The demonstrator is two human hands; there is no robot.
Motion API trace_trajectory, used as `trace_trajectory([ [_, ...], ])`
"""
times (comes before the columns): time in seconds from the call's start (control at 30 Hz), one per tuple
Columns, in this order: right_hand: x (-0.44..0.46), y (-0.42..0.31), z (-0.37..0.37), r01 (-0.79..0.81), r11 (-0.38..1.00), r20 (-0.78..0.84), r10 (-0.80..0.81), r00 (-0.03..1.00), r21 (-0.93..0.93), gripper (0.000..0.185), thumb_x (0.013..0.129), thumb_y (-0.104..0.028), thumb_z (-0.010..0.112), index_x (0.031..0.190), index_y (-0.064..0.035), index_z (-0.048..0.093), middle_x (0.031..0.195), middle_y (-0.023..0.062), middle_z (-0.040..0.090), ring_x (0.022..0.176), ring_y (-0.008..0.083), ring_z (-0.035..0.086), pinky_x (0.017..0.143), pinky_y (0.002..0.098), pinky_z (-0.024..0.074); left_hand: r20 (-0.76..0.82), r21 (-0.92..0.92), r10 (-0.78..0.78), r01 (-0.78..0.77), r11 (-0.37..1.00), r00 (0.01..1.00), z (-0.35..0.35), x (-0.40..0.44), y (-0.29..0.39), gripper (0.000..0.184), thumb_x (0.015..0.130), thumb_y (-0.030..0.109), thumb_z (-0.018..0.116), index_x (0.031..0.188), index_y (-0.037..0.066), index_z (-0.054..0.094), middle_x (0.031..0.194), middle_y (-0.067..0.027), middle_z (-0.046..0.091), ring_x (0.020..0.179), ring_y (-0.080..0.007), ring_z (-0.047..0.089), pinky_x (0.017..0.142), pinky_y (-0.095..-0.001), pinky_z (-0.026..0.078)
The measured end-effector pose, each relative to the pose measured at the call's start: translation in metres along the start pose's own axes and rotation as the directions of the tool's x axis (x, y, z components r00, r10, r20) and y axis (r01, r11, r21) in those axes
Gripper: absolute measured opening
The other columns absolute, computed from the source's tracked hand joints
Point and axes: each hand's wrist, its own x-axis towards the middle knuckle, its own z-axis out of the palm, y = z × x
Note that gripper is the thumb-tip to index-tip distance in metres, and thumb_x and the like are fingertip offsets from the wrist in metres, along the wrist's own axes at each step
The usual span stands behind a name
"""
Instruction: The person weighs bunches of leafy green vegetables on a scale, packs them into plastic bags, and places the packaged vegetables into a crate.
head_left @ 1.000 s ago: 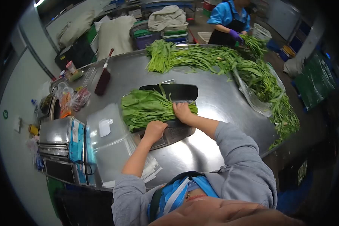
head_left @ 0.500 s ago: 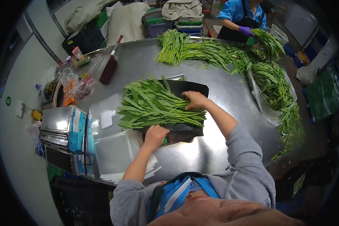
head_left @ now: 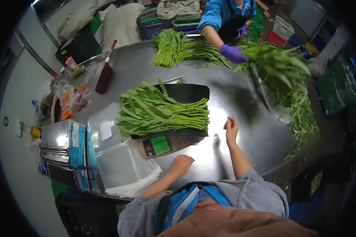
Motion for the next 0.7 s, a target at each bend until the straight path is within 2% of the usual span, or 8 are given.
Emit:
trace_trajectory([
  [0.1,-0.023,0.003,-0.014,-0.069,0.994,0.063,0.074,0.995,-0.09,0.014,0.085,-0.009,0.049,0.094,0.0001,0.054,0.067,0.0014,0.051,0.061,0.0077,0.048,0.055,0.0217,0.0391,0.047,-0.052,-0.003,0.006,0.999,0.999,0.006,-0.004,0.01,0.013,0.068,0.007,0.063,0.08,0.007,0.061,0.082,-0.0054,0.06,0.08,-0.0243,0.056,0.074,-0.0352,0.041],
  [0.23,0.011,-0.054,0.026,0.373,0.9,0.154,-0.345,0.926,-0.226,0.01,0.079,-0.008,0.055,0.087,-0.0024,0.06,0.079,0.0055,0.057,0.077,0.0164,0.054,0.066,0.0268,0.0409,-0.296,0.106,0.272,-0.252,0.962,0.916,-0.054,0.075,0.022,0.023,0.067,0.003,0.059,0.091,0.004,0.058,0.088,-0.0099,0.06,0.081,-0.0283,0.055,0.074,-0.0385,0.041],
  [0.3,0.029,-0.087,0.061,0.606,0.757,0.287,-0.541,0.791,-0.243,0.01,0.077,-0.01,0.058,0.084,-0.0044,0.061,0.082,0.0076,0.058,0.077,0.0222,0.055,0.067,0.0303,0.0412,-0.334,0.212,0.055,0.018,0.977,0.941,-0.101,0.123,0.021,0.046,0.069,0.004,0.061,0.113,0.002,0.048,0.108,-0.0148,0.054,0.097,-0.0306,0.051,0.083,-0.0389,0.039],
  [0.4,0.048,-0.092,0.098,0.688,0.477,0.635,-0.298,0.713,-0.548,0.019,0.073,-0.024,0.062,0.085,-0.0103,0.065,0.081,0.009,0.059,0.08,0.0259,0.056,0.069,0.0372,0.0407,-0.157,0.365,-0.017,0.074,0.928,0.988,-0.131,0.171,-0.019,0.065,0.07,0.014,0.065,0.127,0.007,0.035,0.127,-0.0173,0.039,0.117,-0.0312,0.037,0.093,-0.0417,0.031],
  [0.47,0.047,-0.101,0.112,0.727,0.271,0.752,-0.02,0.659,-0.631,0.021,0.071,-0.031,0.062,0.084,-0.015,0.067,0.084,0.0095,0.061,0.083,0.0267,0.056,0.07,0.0385,0.0423,0.28,0.472,-0.187,0.035,0.881,0.941,-0.128,0.179,-0.053,0.078,0.069,0.034,0.067,0.133,0.014,0.027,0.136,-0.0161,0.027,0.126,-0.0304,0.024,0.1,-0.0453,0.021],
  [0.5,0.047,-0.098,0.115,0.743,0.237,0.765,0.001,0.644,-0.626,0.02,0.07,-0.03,0.063,0.081,-0.0149,0.068,0.08,0.009,0.061,0.082,0.0257,0.057,0.07,0.0378,0.0427,0.271,0.474,-0.187,0.038,0.88,0.944,-0.128,0.178,-0.06,0.078,0.069,0.034,0.067,0.133,0.014,0.027,0.136,-0.0161,0.027,0.126,-0.0304,0.024,0.1,-0.0453,0.021],
  [0.57,0.048,-0.088,0.115,0.715,0.323,0.749,-0.026,0.662,-0.62,0.016,0.067,-0.025,0.066,0.077,-0.0133,0.068,0.078,0.0081,0.063,0.078,0.0242,0.059,0.068,0.0359,0.0444,0.517,0.544,-0.341,0.007,0.839,0.785,-0.121,0.168,-0.074,0.082,0.068,0.049,0.063,0.135,0.022,0.024,0.14,-0.016,0.019,0.13,-0.0311,0.014,0.102,-0.0494,0.014],
  [0.7,0.052,-0.072,0.111,0.482,0.677,0.652,-0.004,0.759,-0.557,0.013,0.065,-0.019,0.069,0.075,-0.0107,0.068,0.077,0.0078,0.063,0.072,0.0229,0.06,0.065,0.0335,0.0458,0.483,0.524,-0.297,-0.001,0.851,0.824,-0.111,0.156,-0.084,0.083,0.068,0.055,0.059,0.135,0.025,0.022,0.141,-0.0171,0.013,0.131,-0.0332,0.01,0.102,-0.0519,0.009],
])
